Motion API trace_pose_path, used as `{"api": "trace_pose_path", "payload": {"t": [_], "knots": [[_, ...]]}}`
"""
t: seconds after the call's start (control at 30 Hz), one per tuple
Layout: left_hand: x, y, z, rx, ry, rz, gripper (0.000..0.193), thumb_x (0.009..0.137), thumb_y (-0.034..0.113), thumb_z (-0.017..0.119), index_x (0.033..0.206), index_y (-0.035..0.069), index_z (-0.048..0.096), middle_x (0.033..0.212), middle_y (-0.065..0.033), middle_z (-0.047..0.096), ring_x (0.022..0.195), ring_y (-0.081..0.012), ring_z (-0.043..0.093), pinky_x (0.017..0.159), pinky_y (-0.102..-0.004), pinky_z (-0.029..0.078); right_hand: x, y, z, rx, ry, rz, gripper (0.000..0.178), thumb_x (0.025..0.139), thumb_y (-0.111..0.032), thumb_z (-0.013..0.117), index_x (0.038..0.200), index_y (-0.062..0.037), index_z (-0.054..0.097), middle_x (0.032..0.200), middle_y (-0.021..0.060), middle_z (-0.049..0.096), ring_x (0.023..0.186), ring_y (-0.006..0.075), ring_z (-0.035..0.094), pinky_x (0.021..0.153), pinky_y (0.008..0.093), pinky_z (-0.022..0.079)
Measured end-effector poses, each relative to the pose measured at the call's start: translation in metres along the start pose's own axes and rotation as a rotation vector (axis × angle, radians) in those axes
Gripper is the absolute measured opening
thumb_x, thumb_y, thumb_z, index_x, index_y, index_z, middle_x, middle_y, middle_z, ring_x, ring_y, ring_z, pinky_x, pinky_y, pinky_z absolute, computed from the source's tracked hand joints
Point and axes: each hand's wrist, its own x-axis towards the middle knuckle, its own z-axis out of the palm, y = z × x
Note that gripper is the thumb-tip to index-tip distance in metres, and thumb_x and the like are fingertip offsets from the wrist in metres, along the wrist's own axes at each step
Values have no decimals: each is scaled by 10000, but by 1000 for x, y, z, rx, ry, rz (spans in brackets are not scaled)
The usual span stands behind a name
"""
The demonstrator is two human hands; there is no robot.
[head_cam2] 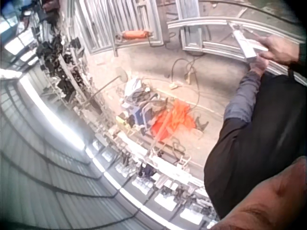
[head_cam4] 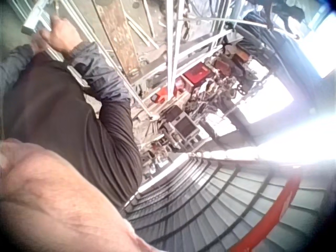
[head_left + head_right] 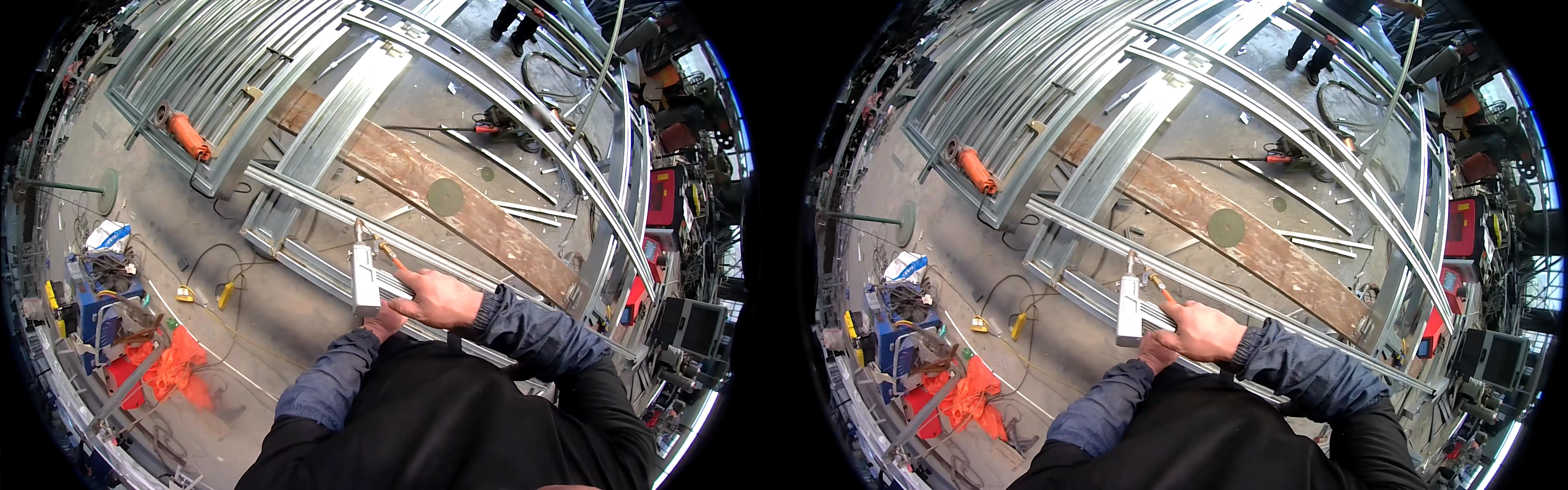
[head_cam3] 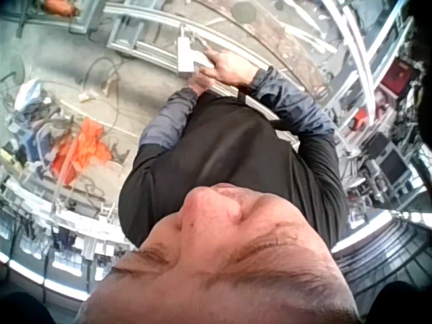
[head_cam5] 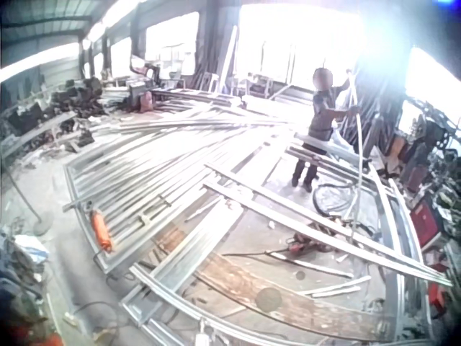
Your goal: The person welds a metal frame structure using a handheld welding torch. They repeatedly position metal bars, tack weld joints, and move around the frame to access different sections. The person also uses a clamp to secure pieces during welding.
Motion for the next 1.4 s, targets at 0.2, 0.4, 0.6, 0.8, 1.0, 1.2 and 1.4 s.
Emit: {"api": "trace_pose_path", "payload": {"t": [0.2, 0.4, 0.6, 0.8, 1.0, 1.2, 1.4], "knots": [[1, -13, 1, 333, -178, 44, 227, 921, 314, 723, 1026, 119, 773, 1073, -115, 797, 1079, -348, 736, 980, -468, 541, 16, -6, 25, 25, 97, 13, 565, 1033, -494, 652, 1250, 25, 600, 1005, 335, 714, 1013, 530, 697, 907, 585, 560], [-5, -48, 21, 193, -107, 28, 217, 909, 276, 691, 1030, 109, 760, 1063, -139, 793, 1069, -385, 727, 913, -466, 564, 15, -15, 37, 40, 151, 30, 557, 1037, -502, 648, 1205, 28, 621, 1010, 336, 717, 1004, 532, 699, 899, 590, 559], [-1, -31, 12, 115, -53, 81, 247, 895, 284, 698, 1062, 113, 760, 1096, -164, 779, 1096, -402, 714, 905, -479, 565, 17, -12, 41, 39, 164, 36, 562, 1035, -523, 651, 1184, 19, 634, 1019, 337, 724, 1015, 527, 704, 892, 584, 559], [-1, -39, 18, 138, -67, 69, 263, 887, 297, 718, 1078, 122, 766, 1081, -155, 787, 1098, -397, 723, 909, -471, 574, 15, -11, 41, 48, 165, 45, 559, 1034, -529, 654, 1184, 9, 642, 1005, 330, 730, 1009, 528, 705, 886, 579, 560], [-4, -76, 40, 106, -79, 45, 304, 830, 311, 778, 1068, 123, 778, 1076, -142, 798, 1095, -369, 747, 905, -450, 589, 13, -10, 44, 60, 163, 61, 563, 1037, -532, 650, 1196, 9, 643, 1000, 326, 729, 1008, 523, 706, 886, 574, 562], [-4, -63, 33, 138, -94, 52, 308, 860, 321, 756, 1086, 112, 771, 1089, -139, 798, 1100, -375, 737, 935, -468, 574, 12, -5, 46, 76, 171, 53, 578, 1045, -541, 636, 1235, 5, 646, 1017, 328, 729, 1014, 522, 710, 887, 570, 567], [1, -40, 20, 231, -196, 39, 333, 925, 360, 707, 1163, 133, 756, 1157, -127, 789, 1156, -389, 702, 1009, -489, 536, 9, -7, 41, 77, 102, 81, 629, 1050, -532, 643, 1364, 12, 602, 1083, 357, 697, 1067, 533, 679, 922, 565, 542]]}}
